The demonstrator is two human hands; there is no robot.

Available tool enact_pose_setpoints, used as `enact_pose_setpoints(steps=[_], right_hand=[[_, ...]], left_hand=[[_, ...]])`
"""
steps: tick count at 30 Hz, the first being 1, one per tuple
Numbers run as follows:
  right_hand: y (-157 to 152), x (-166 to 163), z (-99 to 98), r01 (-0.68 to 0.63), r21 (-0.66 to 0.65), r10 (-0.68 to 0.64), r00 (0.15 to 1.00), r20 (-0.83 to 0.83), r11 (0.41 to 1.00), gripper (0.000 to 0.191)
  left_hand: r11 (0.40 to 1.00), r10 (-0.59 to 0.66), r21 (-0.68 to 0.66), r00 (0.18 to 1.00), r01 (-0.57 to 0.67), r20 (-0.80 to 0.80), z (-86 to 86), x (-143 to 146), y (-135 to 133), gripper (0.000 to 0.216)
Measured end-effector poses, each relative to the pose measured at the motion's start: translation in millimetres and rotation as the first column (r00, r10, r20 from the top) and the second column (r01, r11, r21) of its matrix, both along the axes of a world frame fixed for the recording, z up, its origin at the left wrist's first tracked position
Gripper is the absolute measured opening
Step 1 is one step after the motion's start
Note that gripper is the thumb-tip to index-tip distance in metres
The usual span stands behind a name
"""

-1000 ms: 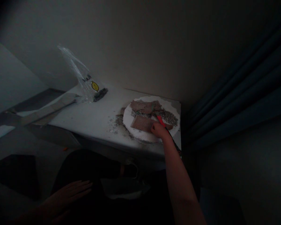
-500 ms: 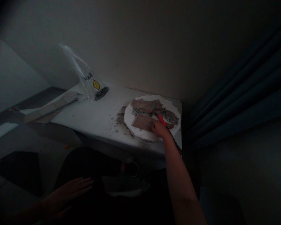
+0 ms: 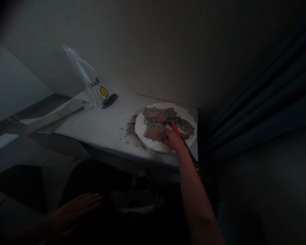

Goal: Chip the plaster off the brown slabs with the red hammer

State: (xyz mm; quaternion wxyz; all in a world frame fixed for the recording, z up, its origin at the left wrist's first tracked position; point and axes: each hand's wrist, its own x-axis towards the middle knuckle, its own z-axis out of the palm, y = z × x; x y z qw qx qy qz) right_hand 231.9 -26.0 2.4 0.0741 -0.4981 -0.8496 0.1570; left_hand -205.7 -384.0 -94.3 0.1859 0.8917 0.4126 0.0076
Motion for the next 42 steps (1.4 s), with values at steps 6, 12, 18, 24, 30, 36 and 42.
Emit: enact_pose_setpoints(steps=[6,12,18,24,30,36,42], right_hand=[[-1.3,-0.8,1.2,0.015,-0.012,-0.015,1.0,0.013,1.0,0.014],[14.9,2.8,-0.5,-0.018,-0.086,0.022,0.999,0.039,0.996,0.008],[23.8,7.7,-0.9,-0.089,-0.125,0.093,0.995,0.024,0.988,0.007],[22.3,9.4,1.6,-0.114,-0.139,0.116,0.993,0.012,0.984,0.007],[19.4,8.6,4.6,-0.133,-0.129,0.134,0.991,-0.001,0.983,0.007],[19.7,7.7,1.1,-0.138,-0.099,0.137,0.99,-0.014,0.985,0.007],[20.4,7.2,-0.8,-0.136,-0.094,0.135,0.991,-0.023,0.986,0.007]], left_hand=[[1.0,0.006,0.023,0.999,-0.007,0.035,-1.6,0.8,-0.2,0.068],[1.0,0.004,0.004,1.0,-0.004,0.015,-6.9,-2.3,-2.5,0.067],[0.999,-0.026,-0.019,1.0,0.026,-0.002,-3.0,-3.1,-0.6,0.07],[1.0,-0.023,0.013,1.0,0.023,-0.016,0.2,-0.8,1.9,0.068],[1.0,-0.028,0.014,1.0,0.028,-0.002,1.1,0.8,4.1,0.067],[0.999,-0.036,0.019,0.999,0.036,-0.024,1.2,0.7,2.3,0.069],[0.998,-0.068,0.01,0.998,0.069,-0.013,-6.9,-6.6,4.5,0.072]])
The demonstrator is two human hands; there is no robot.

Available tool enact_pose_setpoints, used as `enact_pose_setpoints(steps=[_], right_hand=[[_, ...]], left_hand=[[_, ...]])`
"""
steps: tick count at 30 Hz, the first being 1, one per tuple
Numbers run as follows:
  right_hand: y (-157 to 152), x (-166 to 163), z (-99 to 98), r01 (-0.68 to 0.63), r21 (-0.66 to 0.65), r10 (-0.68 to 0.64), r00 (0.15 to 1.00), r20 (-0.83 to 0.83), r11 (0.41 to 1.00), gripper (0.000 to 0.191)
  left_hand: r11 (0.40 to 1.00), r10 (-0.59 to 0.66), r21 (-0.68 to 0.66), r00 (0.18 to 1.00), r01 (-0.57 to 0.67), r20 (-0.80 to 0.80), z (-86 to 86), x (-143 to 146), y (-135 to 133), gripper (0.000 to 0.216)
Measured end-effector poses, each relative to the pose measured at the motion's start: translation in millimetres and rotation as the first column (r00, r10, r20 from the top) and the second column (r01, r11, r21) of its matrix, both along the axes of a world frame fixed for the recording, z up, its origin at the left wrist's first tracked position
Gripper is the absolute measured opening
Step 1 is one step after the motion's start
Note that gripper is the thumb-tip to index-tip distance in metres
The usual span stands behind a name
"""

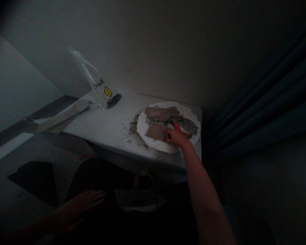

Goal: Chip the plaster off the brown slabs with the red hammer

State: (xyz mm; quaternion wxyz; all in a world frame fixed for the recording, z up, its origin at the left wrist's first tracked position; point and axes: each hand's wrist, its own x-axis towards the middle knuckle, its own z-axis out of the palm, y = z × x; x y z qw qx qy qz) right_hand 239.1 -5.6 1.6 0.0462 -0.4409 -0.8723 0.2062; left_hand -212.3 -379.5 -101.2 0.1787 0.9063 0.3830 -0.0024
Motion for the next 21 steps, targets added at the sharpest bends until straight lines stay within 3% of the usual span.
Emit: enact_pose_setpoints(steps=[4,9,21], right_hand=[[-0.1,0.8,-0.4,0.001,-0.001,-0.001,1.0,-0.012,1.0,0.006],[-0.2,1.5,0.6,0.007,-0.011,-0.007,1.0,-0.022,1.0,0.009],[4.0,2.8,-2.9,-0.014,-0.045,0.013,1.0,-0.029,0.999,0.004]], left_hand=[[0.999,-0.05,-0.01,0.999,0.05,0.016,-5.2,-5.9,2.1,0.071],[1.0,0.003,0.009,1.0,-0.003,0.019,-6.4,-5.2,-1.2,0.069],[0.999,0.001,0.046,1.0,0.001,-0.031,0.4,2.6,-2.7,0.069]])
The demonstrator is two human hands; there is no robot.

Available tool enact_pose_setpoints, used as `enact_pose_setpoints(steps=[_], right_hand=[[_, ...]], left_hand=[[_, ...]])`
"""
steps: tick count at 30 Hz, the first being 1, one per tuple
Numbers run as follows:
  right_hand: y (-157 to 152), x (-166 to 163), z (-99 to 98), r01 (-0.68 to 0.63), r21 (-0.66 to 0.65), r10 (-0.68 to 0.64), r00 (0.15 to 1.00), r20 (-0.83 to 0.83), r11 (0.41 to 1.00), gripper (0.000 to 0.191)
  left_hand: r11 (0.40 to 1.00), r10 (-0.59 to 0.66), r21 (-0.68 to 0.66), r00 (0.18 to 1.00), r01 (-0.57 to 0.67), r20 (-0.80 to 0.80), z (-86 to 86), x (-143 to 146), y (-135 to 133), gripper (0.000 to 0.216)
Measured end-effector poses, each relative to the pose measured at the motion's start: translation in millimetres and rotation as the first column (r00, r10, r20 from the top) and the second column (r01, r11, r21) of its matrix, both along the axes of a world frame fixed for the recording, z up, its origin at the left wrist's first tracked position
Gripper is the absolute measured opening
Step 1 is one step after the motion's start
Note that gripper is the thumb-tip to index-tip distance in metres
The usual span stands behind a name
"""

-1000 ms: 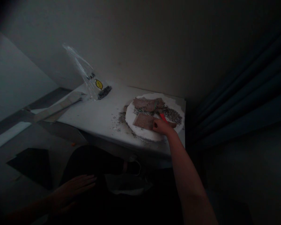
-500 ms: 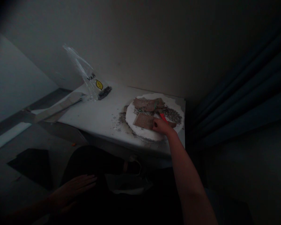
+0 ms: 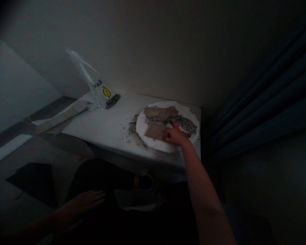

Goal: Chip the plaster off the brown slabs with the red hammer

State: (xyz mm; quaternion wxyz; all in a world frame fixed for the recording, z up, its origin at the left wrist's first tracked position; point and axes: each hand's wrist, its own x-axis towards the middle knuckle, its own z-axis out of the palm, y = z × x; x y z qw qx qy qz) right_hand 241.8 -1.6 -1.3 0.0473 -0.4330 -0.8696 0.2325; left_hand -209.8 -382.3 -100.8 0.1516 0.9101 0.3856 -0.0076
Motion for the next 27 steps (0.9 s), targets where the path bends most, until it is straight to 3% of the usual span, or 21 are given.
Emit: enact_pose_setpoints(steps=[9,27], right_hand=[[0.3,-1.0,1.4,0.004,-0.003,-0.004,1.0,0.022,1.0,0.002],[-5.0,-4.3,9.2,0.035,-0.003,-0.035,0.999,0.033,0.999,0.002]], left_hand=[[1.0,0.017,-0.002,1.0,-0.017,-0.006,5.6,2.4,1.3,0.074],[0.999,-0.006,-0.036,1.0,0.007,0.025,-0.9,-2.7,1.7,0.069]])
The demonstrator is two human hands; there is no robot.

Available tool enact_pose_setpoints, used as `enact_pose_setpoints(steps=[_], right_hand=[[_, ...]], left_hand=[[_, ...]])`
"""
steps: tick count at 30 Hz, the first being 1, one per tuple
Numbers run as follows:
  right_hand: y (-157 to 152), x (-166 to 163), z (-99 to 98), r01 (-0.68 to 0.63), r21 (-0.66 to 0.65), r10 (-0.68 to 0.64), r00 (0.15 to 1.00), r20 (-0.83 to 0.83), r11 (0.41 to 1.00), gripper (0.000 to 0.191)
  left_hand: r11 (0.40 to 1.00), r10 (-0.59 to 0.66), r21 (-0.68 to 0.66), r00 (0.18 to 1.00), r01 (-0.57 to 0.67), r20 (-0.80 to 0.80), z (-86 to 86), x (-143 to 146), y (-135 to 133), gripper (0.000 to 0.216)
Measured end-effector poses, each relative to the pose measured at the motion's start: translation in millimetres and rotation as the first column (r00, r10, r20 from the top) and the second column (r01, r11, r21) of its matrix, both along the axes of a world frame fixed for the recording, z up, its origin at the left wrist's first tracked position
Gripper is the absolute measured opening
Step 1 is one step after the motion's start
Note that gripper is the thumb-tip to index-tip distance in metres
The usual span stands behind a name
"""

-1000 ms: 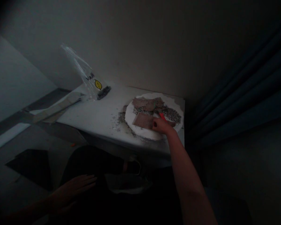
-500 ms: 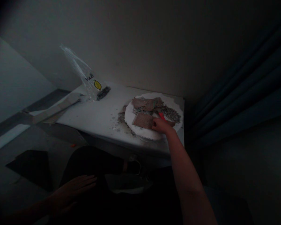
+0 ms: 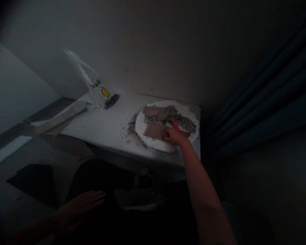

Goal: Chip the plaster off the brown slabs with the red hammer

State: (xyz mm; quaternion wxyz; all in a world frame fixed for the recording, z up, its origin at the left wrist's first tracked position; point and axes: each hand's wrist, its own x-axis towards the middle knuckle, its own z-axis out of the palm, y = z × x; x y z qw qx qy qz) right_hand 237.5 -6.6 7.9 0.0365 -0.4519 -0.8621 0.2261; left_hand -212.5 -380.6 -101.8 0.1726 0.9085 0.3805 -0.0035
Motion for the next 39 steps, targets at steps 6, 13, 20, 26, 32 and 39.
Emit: enact_pose_setpoints(steps=[6,13,20,26,32,39], right_hand=[[-0.7,-3.0,2.1,0.035,-0.017,-0.034,0.999,0.02,0.999,0.003],[-0.3,-4.4,1.3,0.059,-0.048,-0.057,0.998,0.035,0.997,0.007],[0.4,-3.7,2.4,0.077,-0.052,-0.075,0.996,0.042,0.996,0.006],[0.7,-3.8,1.3,0.076,-0.061,-0.074,0.997,0.038,0.995,0.007],[-0.5,-4.5,5.0,0.081,-0.058,-0.078,0.996,0.048,0.995,0.008],[-2.7,-5.9,10.4,0.085,-0.061,-0.08,0.994,0.074,0.995,0.01]], left_hand=[[0.999,0.026,0.019,0.999,-0.026,-0.026,-0.5,1.9,-1.8,0.07],[0.999,0.038,0.008,0.999,-0.037,-0.011,1.8,3.5,-1.5,0.073],[0.999,-0.034,-0.017,0.999,0.034,0.012,-5.4,-5.3,3.0,0.075],[1.0,-0.026,0.0,1.0,0.026,0.007,-2.9,-3.5,2.0,0.073],[0.999,0.029,0.035,0.999,-0.028,-0.023,-1.9,1.2,-1.7,0.071],[0.999,-0.048,0.018,0.998,0.049,-0.037,-7.2,-7.4,1.2,0.074]])
